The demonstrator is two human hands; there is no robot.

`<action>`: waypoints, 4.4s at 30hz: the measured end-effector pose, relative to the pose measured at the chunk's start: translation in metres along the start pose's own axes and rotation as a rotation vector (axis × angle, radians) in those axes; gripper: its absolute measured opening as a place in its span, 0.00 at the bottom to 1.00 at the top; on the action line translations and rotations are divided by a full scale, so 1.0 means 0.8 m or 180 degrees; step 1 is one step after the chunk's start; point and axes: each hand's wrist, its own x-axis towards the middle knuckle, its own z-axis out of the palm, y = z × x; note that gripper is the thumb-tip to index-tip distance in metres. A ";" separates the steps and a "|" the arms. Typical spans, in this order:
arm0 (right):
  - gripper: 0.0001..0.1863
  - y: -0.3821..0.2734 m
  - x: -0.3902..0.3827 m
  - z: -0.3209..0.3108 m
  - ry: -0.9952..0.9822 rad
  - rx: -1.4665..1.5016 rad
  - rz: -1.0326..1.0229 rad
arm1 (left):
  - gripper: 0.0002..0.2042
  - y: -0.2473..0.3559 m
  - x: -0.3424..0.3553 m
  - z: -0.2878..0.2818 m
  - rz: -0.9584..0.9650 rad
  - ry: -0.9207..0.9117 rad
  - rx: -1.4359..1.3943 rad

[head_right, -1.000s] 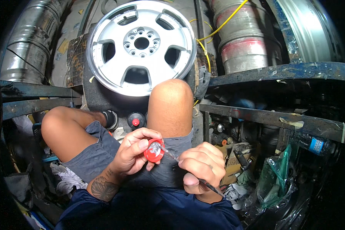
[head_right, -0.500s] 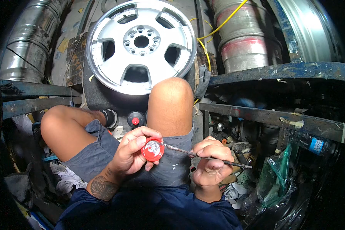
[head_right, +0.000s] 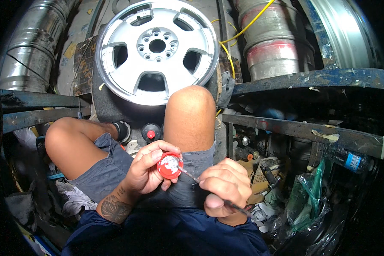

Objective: Painting the center cap logo of an automotive wheel rim using red paint and a small brush.

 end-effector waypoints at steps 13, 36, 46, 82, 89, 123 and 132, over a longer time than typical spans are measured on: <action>0.21 -0.005 0.012 -0.001 -0.0491 -0.0593 -0.0533 | 0.16 -0.001 0.001 0.002 0.0019 -0.0003 -0.0036; 0.21 0.026 0.003 0.010 0.0865 0.1388 0.1323 | 0.16 0.007 -0.007 0.003 0.0239 -0.0065 0.0419; 0.21 0.031 0.006 0.015 0.1153 0.1818 0.1674 | 0.17 0.010 -0.009 0.003 0.0297 -0.0149 0.0387; 0.22 -0.006 0.027 0.030 0.0209 -0.0370 -0.0580 | 0.16 0.017 -0.010 0.000 0.0104 -0.0134 -0.0588; 0.19 -0.002 0.025 0.032 0.0284 -0.0307 -0.0651 | 0.15 0.016 -0.010 -0.003 0.0160 -0.0212 -0.0587; 0.20 -0.004 0.025 0.029 0.0043 -0.0119 -0.0413 | 0.18 0.006 -0.006 -0.010 -0.0182 -0.0279 -0.1011; 0.19 -0.011 0.024 0.023 -0.0086 0.0068 -0.0294 | 0.21 0.001 -0.005 -0.011 -0.0465 -0.0287 -0.1304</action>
